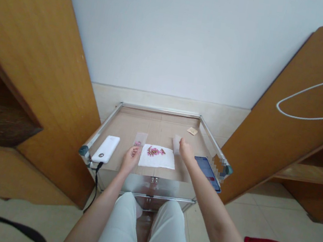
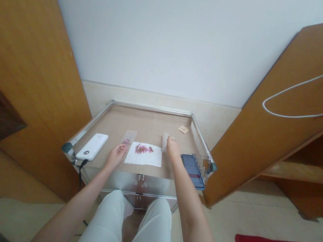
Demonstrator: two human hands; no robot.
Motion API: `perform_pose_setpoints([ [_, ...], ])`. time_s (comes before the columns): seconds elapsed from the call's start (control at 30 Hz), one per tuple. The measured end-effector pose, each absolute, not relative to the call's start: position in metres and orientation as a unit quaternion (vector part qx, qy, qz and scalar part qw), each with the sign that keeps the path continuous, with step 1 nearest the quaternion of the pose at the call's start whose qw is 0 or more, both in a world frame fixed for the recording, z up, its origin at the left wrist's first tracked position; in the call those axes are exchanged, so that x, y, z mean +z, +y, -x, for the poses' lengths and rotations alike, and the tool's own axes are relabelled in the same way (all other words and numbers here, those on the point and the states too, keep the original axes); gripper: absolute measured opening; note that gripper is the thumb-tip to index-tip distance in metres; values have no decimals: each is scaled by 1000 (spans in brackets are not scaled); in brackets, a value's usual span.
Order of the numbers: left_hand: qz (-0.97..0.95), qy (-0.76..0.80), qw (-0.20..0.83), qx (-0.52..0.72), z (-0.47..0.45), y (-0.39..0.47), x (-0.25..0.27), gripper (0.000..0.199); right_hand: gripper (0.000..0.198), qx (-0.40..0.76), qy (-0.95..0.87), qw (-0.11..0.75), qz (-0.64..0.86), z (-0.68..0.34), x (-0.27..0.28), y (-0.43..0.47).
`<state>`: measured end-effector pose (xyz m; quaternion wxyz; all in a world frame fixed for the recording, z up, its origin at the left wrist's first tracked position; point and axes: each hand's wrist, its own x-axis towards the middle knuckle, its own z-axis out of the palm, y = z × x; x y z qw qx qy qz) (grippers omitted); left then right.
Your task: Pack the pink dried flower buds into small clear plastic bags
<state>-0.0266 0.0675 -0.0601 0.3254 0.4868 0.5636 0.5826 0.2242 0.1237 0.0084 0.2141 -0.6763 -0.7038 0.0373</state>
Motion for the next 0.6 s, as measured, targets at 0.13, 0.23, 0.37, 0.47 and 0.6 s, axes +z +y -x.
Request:
perform_pose_setpoints([
  [0.13,-507,570,302,572,25,64,-56,22,19,50,-683,206,700,-216,-5,124],
  [0.23,-513,574,290,569,25,63,-56,23,20,67,-651,244,716,-217,-6,127],
  [0.37,-512,580,290,563,24,65,-59,23,25,75,-633,261,725,-221,-3,133],
  [0.47,-508,578,291,568,24,66,-61,22,33,58,-639,250,725,-219,-1,136],
  [0.6,-503,573,294,576,24,65,-60,21,38,18,-661,195,725,-210,4,139],
])
